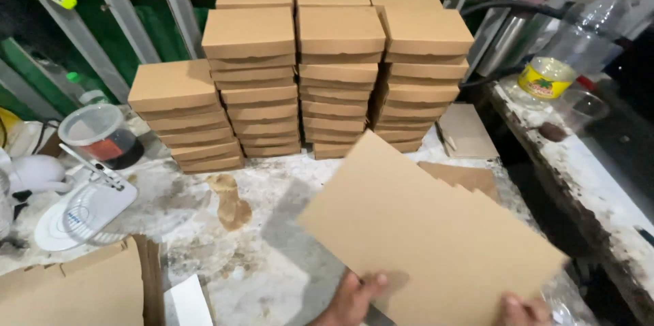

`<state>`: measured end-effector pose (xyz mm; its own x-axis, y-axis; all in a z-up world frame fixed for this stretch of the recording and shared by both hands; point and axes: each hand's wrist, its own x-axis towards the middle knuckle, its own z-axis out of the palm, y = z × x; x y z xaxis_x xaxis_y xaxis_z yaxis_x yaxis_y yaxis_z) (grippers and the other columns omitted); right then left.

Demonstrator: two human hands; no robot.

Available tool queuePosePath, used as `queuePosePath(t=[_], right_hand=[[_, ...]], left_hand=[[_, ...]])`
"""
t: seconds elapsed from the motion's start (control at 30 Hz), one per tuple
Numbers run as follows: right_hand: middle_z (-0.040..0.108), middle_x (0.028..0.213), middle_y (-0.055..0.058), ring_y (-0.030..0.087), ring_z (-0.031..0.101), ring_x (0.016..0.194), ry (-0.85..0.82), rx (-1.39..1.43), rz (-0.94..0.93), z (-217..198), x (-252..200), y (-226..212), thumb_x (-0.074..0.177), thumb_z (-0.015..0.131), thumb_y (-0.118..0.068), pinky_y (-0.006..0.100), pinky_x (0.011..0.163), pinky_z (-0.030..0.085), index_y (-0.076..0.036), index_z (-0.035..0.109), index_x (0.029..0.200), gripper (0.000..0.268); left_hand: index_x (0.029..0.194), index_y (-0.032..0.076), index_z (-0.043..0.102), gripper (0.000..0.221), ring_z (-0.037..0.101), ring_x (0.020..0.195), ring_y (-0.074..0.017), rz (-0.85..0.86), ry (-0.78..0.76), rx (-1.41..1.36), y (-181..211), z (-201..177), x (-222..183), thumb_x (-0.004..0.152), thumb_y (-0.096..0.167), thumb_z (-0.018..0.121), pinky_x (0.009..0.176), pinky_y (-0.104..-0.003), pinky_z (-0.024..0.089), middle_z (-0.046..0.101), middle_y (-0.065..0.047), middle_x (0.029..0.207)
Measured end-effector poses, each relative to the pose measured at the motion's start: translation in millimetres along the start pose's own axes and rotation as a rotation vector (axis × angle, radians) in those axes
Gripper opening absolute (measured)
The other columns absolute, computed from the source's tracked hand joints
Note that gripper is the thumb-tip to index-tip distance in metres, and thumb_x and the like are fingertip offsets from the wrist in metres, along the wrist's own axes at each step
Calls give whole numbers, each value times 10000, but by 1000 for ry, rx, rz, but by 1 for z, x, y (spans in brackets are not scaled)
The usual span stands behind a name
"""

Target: The person assembles small cardboard boxes by folding flat sheets along pre-scored lines and tucking tabs into slots. They handle each box one at a time, completing the assembly and stacking the finished boxes on a nearby pile.

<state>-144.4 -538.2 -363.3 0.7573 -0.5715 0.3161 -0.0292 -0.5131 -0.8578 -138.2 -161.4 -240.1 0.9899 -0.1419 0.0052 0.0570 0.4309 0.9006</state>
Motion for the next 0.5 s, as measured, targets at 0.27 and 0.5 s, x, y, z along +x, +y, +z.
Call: queuePosePath(t=[0.27,0.5], right_hand=[[511,723,75,240,571,708,-458,959,882,69,-138,-182,804,652,25,507,633,487,-126,501,851,219],[591,1008,247,389,594,965,-597,821,970,39,-110,-209,907,498,-64,653,979,472,-17,445,1478,576]], left_hand=[[1145,60,656,375,723,823,-218,-176,476,192,65,-108,41,789,137,744,709,-344,576,766,-135,1022],[1020,99,695,375,704,748,-211,-278,252,990,81,-157,55,827,418,669,603,-303,461,746,-73,857]])
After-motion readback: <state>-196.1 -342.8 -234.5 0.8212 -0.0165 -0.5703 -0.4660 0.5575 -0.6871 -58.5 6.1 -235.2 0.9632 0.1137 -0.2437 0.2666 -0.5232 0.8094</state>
